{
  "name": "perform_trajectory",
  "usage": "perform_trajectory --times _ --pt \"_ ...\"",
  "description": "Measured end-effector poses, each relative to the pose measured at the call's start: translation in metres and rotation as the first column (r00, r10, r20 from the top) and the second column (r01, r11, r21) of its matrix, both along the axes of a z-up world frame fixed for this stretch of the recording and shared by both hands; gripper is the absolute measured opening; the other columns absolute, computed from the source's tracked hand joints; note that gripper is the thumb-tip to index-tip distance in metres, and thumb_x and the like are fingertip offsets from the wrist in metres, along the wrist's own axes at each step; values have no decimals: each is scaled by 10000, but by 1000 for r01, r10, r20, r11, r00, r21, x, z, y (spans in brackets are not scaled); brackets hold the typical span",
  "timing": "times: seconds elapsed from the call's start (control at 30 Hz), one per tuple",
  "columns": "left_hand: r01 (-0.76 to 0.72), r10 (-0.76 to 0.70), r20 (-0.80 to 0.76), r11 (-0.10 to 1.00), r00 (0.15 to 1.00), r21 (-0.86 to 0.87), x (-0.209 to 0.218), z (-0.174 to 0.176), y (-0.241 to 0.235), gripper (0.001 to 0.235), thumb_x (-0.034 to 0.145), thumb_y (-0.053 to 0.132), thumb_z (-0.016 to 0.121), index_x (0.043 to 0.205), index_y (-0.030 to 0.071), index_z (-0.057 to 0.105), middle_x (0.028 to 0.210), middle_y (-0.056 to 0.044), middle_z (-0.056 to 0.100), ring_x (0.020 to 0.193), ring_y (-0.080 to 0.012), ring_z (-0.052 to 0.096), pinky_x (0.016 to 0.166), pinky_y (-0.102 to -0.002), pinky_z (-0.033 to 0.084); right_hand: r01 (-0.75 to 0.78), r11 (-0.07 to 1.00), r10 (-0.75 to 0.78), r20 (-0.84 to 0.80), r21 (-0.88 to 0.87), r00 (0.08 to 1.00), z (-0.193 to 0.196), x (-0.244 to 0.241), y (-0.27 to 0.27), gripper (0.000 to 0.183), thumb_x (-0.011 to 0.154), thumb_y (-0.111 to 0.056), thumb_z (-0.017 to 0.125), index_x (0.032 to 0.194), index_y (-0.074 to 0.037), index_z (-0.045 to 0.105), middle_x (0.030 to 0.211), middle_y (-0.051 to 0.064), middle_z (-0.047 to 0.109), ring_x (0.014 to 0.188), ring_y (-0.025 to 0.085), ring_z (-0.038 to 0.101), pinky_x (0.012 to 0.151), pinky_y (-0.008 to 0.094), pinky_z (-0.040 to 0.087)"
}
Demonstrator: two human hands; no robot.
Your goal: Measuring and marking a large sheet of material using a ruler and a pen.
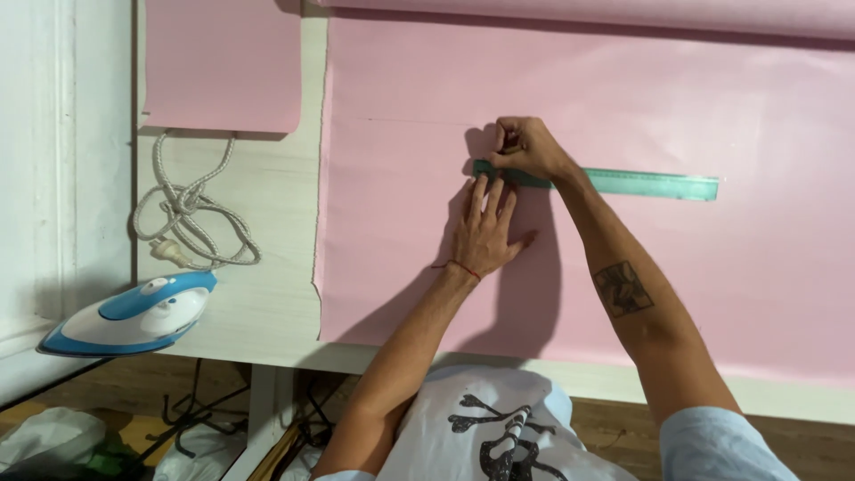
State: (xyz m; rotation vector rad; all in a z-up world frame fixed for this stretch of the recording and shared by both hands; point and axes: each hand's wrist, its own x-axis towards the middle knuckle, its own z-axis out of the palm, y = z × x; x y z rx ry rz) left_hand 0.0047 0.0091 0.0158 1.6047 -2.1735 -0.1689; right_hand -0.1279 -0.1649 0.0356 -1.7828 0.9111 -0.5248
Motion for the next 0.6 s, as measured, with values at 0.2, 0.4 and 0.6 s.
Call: perform_trajectory --times 0.2,0.4,0.6 --pt "17 -18 24 1000 1000 12 2 -3 -5 837 875 701 630 1345 9 653 1510 -229 471 1503 -436 281 1255 -593 288 4 1000 -5 -34 -13 999 9 4 4 257 858 -125 836 767 -83 600 676 17 669 601 84 600 547 253 493" --pt "14 -14 16 1000 1000 -20 2 -6 -4 828 894 723 604 1329 21 668 1502 -229 475 1496 -440 297 1257 -595 286 8 999 -12 -73 -51 997 4 6 4 265 871 -117 842 770 -77 600 656 36 639 572 97 565 514 263 450" --pt "24 -24 35 1000 999 -3 5 -6 -4 816 904 717 596 1337 30 668 1521 -232 463 1506 -439 281 1268 -586 275 35 999 -35 -2 -26 999 3 8 5 278 887 -101 834 760 -78 587 682 22 648 602 68 586 513 228 454"
